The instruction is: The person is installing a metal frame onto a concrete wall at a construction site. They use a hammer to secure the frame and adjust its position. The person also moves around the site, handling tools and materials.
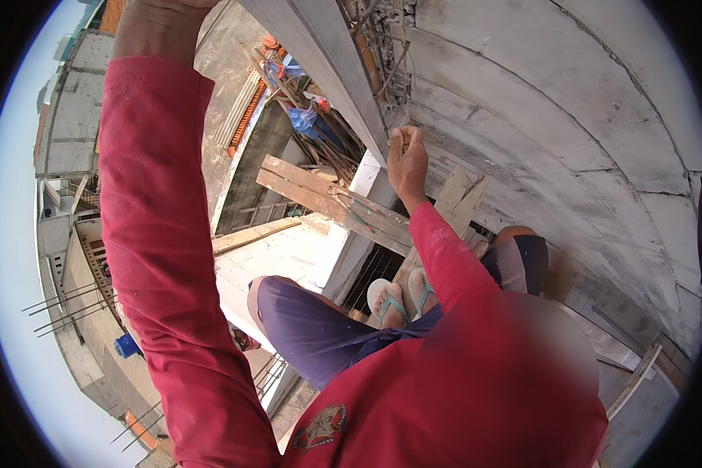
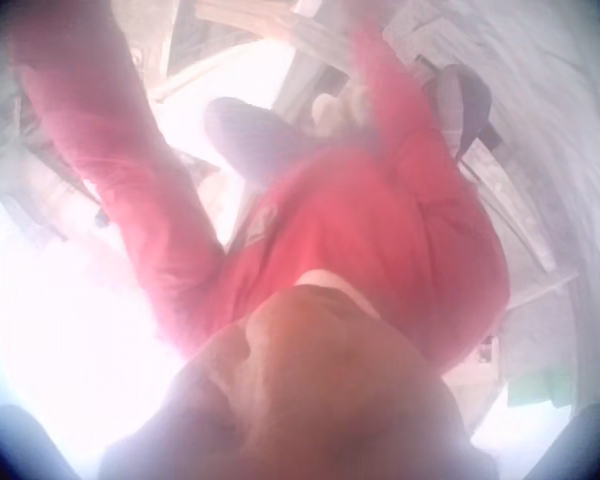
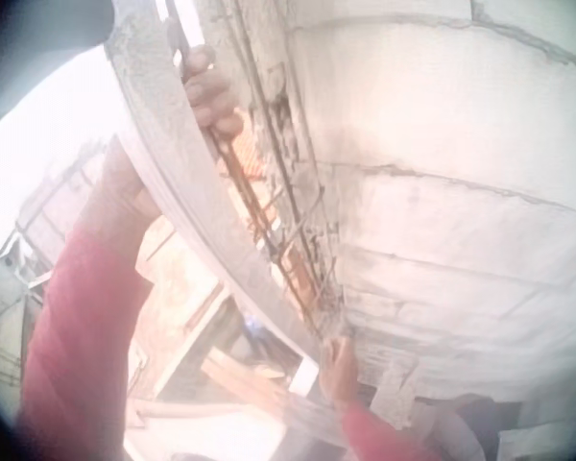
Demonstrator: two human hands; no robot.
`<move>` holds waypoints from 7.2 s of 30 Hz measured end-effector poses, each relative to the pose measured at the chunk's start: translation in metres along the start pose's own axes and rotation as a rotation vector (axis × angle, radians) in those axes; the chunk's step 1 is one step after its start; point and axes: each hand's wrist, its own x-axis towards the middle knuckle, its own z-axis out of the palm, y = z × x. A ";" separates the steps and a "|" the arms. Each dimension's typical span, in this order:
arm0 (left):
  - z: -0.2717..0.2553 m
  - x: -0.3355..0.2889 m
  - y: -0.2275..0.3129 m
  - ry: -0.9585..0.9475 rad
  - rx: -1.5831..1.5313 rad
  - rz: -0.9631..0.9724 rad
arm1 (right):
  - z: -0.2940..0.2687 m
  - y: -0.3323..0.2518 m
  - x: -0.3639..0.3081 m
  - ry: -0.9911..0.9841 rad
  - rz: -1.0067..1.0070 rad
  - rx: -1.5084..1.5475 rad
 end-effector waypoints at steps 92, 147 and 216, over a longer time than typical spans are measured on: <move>0.047 0.008 -0.001 0.513 -0.066 -0.084 | -0.181 -0.147 0.069 -0.389 -0.771 -0.370; 0.035 -0.002 -0.009 0.363 -0.038 -0.020 | -0.256 -0.126 -0.197 -0.668 0.631 0.478; 0.043 0.003 -0.005 0.464 -0.038 -0.073 | -0.180 -0.187 0.082 -0.557 -0.483 -0.471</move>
